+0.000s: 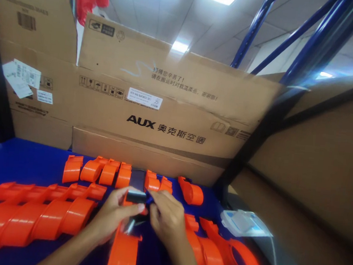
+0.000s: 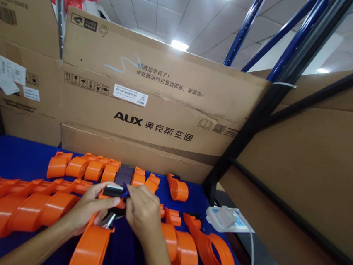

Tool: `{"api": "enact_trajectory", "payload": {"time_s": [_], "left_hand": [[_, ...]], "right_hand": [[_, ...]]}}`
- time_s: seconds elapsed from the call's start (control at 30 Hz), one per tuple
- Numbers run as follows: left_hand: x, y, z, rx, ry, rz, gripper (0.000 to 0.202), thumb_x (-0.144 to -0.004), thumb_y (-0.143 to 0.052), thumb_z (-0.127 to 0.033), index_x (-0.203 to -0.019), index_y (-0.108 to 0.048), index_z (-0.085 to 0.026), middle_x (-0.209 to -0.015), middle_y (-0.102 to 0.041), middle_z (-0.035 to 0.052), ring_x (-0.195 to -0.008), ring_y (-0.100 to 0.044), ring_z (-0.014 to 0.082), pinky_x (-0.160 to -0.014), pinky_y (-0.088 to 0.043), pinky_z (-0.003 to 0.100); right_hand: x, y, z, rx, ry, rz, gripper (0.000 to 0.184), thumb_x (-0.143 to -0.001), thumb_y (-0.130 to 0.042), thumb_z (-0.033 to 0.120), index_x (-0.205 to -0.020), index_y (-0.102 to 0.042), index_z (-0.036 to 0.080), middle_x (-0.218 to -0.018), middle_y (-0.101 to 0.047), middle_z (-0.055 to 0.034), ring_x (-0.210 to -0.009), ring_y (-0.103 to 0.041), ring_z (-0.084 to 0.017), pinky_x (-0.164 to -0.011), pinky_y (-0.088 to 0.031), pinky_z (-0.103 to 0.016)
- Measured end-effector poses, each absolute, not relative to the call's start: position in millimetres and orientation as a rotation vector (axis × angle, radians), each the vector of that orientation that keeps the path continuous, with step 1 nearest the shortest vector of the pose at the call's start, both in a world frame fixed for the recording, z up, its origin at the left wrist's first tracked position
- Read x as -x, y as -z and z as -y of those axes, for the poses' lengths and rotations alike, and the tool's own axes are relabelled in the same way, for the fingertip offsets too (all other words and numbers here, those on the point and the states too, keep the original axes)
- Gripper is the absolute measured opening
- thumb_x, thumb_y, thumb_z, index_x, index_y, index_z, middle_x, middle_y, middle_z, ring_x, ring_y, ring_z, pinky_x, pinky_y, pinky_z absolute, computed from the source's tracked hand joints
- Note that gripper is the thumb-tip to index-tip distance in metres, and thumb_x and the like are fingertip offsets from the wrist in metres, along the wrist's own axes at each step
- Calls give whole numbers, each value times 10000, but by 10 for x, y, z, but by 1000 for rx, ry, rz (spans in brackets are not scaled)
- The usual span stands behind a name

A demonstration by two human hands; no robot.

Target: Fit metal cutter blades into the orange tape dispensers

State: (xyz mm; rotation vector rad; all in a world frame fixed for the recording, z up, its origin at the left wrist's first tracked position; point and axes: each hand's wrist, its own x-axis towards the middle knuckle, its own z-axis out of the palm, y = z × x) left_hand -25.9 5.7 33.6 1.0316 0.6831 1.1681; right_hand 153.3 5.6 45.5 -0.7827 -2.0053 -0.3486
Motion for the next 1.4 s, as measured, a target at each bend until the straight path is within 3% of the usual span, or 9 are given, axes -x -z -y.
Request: {"api": "enact_trajectory", "payload": {"time_s": [0.13,0.47,0.63,0.73,0.97,1.13,1.23,1.33,1.4], "left_hand": [[274,-336,-61,-1034,-1203,-683,318,-738,-818,-330,-981,-681,-178,-394,-474,-101,-303,-347,42,-362,-257,161],[303,-347,-103,-1034,-1201,-671,343,-740,-812,-325,-1008,-668,-168,-381,-485,-89,-306,-350,57,-370,-279,176],[320,-403,-78,-1046,-1200,-699,331,-765,-801,-337,-1008,-661,-162,-393,-480,-93,-320,-371,55,-373,-279,169],[340,-423,-83,-1041,-1189,-710,361,-770,-803,-357,-1044,-663,-167,-402,-480,-96,-329,-405,63,-386,-314,174],[345,-420,-83,-1050,-1190,-740,388,-750,-832,-356,-1052,-675,-168,-418,-510,-85,-350,-441,78,-399,-354,189],[330,-389,-62,-1067,-1170,-732,309,-754,-830,-347,-961,-671,-181,-426,-525,-81,-357,-456,82,-442,-413,206],[321,-374,-62,-1099,-1161,-736,290,-759,-821,-341,-946,-674,-175,-461,-555,-66,-355,-467,85,-423,-395,210],[313,-365,-73,-1117,-1143,-750,314,-760,-817,-357,-971,-676,-172,-629,-680,-9,-348,-472,72,-389,-365,215],[309,-361,-80,-1131,-1133,-749,328,-755,-818,-363,-984,-680,-173,-710,-712,9,-346,-471,62,-380,-357,213]], "right_hand": [[-1516,-487,-47,814,237,1979,451,-873,-502,58,-1297,-628,146,-789,-719,-76,-666,-651,-199,-608,-568,-326],[-1439,-512,11,882,126,1968,309,-944,-562,166,-1237,-658,173,-916,-745,-101,-782,-675,-219,-716,-569,-372],[-1524,-636,31,1039,154,1835,148,-965,-548,200,-952,-695,194,-834,-720,-67,-765,-656,-210,-705,-520,-335],[-1644,-709,13,1291,233,1763,192,-949,-557,233,-775,-633,208,-727,-659,-44,-711,-621,-211,-628,-459,-317],[-1815,-688,15,1474,368,2037,203,-765,-625,80,-639,-572,231,-640,-623,-25,-629,-556,-203,-579,-367,-315],[-1847,-621,14,1531,356,2131,291,-755,-645,93,-533,-520,231,-593,-608,-33,-632,-563,-215,-596,-384,-333],[-1861,-638,-12,1525,313,2088,226,-815,-625,118,-615,-619,223,-670,-668,-53,-689,-599,-235,-635,-431,-356],[-1813,-710,4,1328,196,2020,170,-908,-572,153,-933,-726,221,-900,-736,-69,-836,-641,-249,-773,-496,-406],[-1737,-762,45,1130,62,2021,248,-953,-553,175,-1148,-692,240,-1060,-729,-71,-959,-645,-245,-890,-501,-438]]}}
